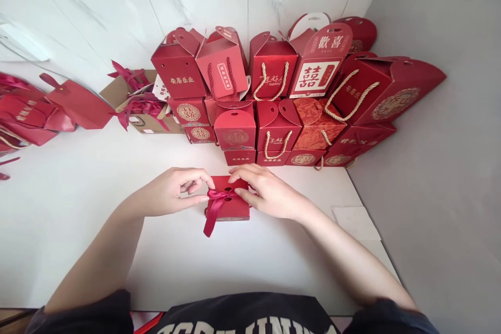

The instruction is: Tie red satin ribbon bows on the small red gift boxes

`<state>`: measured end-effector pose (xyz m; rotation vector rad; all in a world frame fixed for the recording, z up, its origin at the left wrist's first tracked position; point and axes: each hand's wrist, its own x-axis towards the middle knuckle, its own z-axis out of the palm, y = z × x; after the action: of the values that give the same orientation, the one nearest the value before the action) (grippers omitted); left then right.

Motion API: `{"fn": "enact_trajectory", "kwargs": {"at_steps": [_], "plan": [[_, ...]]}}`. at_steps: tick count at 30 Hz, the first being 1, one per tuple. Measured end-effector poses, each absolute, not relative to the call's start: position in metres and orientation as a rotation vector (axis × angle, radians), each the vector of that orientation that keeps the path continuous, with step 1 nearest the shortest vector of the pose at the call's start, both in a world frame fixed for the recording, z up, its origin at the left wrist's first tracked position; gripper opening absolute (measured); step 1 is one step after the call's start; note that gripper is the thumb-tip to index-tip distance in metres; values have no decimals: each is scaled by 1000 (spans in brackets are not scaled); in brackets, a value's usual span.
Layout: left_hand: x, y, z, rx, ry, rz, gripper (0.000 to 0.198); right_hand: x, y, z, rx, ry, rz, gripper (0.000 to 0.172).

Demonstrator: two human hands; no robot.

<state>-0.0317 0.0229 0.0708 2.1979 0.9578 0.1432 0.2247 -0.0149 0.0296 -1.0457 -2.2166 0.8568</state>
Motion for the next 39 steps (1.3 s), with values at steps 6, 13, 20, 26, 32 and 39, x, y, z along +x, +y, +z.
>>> {"fn": "enact_trajectory", "kwargs": {"at_steps": [6, 13, 20, 26, 32, 39], "plan": [[-23, 20, 63, 2277, 938, 11, 21, 232, -9, 27, -1079, -2245, 968, 17], [-25, 20, 56, 2598, 805, 168, 22, 234, -11, 31, -1028, -2292, 828, 12], [-24, 23, 50, 2793, 822, 140, 23, 230, -14, 29, -1105, -2258, 852, 19], [-25, 23, 50, 2753, 840, 131, 23, 229, -13, 26, -1166, -2152, 1026, 30], [-20, 22, 49, 2464, 946, 136, 22, 230, -12, 23, -1196, -2132, 1059, 32], [-13, 28, 33, 2033, 1020, 200, 42, 227, -11, 23, -1218, -2205, 1012, 36]]}}
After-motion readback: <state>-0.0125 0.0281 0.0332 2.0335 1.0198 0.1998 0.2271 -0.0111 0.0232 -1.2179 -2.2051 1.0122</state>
